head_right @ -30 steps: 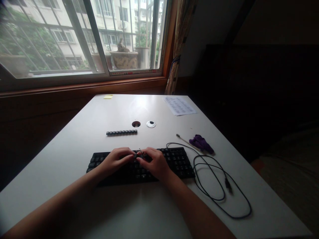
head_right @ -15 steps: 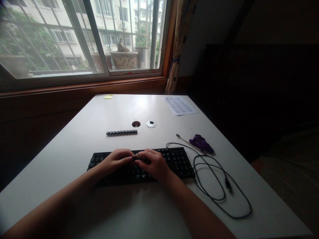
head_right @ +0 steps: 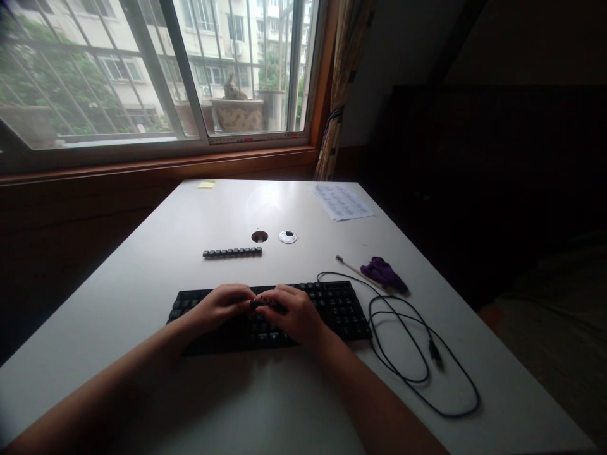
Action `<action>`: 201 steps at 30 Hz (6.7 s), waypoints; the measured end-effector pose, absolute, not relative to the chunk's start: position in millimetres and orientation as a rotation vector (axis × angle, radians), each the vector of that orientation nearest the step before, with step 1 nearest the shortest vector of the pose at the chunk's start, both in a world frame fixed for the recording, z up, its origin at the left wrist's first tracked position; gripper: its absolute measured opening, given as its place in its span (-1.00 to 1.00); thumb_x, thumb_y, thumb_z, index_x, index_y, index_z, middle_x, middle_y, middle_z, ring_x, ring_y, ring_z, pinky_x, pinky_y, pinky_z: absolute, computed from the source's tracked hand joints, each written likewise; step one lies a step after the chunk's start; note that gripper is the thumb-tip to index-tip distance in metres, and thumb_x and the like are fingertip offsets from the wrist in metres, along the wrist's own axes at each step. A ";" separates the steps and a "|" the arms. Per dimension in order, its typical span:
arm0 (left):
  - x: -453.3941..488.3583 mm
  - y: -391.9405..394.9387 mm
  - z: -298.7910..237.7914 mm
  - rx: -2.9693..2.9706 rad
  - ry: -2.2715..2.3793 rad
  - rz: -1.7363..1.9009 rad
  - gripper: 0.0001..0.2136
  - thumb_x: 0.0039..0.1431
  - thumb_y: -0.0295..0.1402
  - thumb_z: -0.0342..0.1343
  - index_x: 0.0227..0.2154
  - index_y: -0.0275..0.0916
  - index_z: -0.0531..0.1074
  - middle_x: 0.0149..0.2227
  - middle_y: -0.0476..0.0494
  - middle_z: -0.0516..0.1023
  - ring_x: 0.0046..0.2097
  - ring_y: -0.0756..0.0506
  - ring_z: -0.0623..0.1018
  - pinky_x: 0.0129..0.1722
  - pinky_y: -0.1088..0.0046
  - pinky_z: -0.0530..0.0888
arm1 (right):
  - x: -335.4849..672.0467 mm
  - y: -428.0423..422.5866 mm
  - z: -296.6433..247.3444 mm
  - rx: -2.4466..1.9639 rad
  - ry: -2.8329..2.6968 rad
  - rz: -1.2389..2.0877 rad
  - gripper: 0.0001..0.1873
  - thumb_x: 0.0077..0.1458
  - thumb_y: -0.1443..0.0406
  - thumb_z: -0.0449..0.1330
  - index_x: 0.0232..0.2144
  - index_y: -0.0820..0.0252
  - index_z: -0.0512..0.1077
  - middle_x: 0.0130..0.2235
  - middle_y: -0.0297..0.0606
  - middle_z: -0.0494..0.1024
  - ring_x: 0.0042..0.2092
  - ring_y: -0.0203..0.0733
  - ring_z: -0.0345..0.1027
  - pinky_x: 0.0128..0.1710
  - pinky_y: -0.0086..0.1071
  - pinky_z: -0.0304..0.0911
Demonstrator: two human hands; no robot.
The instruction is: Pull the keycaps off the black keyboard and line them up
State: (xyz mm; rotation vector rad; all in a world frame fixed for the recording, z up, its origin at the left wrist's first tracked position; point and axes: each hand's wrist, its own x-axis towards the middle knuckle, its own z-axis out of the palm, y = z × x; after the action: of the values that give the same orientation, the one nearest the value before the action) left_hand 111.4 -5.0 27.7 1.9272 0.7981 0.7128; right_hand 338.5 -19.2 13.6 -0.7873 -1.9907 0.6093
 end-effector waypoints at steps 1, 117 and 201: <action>111.4 -5.1 27.5 1.927 0.798 0.714 -0.76 0.31 -0.25 0.08 -0.22 -0.32 0.55 -0.32 -0.15 0.59 -0.27 -0.07 0.53 -0.25 0.49 0.39 | 338.5 -19.2 13.5 -0.787 -1.990 0.609 -0.83 0.13 0.27 0.30 -0.18 0.09 0.53 -0.34 -0.30 0.55 -0.34 -0.26 0.42 -0.31 -0.39 0.34; 138.8 -37.5 18.0 2.936 1.278 0.418 -0.60 0.23 -0.39 0.00 0.13 -0.34 0.29 -0.03 -0.30 0.42 0.02 -0.25 0.38 0.24 0.11 0.20 | 344.3 145.2 -11.5 -1.442 -2.200 0.502 -0.66 0.08 0.14 0.29 -0.09 0.06 0.55 -0.21 -0.24 0.62 -0.21 -0.16 0.45 -0.18 -0.37 0.25; 139.8 -38.6 22.4 2.989 1.240 0.258 -0.61 0.30 -0.40 -0.07 0.15 -0.40 0.23 0.00 -0.32 0.41 -0.02 -0.26 0.39 -0.05 0.17 0.38 | 326.6 148.9 -12.6 -1.434 -2.272 0.418 -0.69 0.13 0.14 0.22 -0.10 0.07 0.56 -0.18 -0.24 0.64 -0.19 -0.13 0.47 -0.22 -0.37 0.24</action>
State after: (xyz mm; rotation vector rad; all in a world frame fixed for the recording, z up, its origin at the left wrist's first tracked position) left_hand 139.8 -38.6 22.4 2.9886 1.2403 0.2584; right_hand 326.6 148.9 -12.6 -1.4344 -2.2722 0.4177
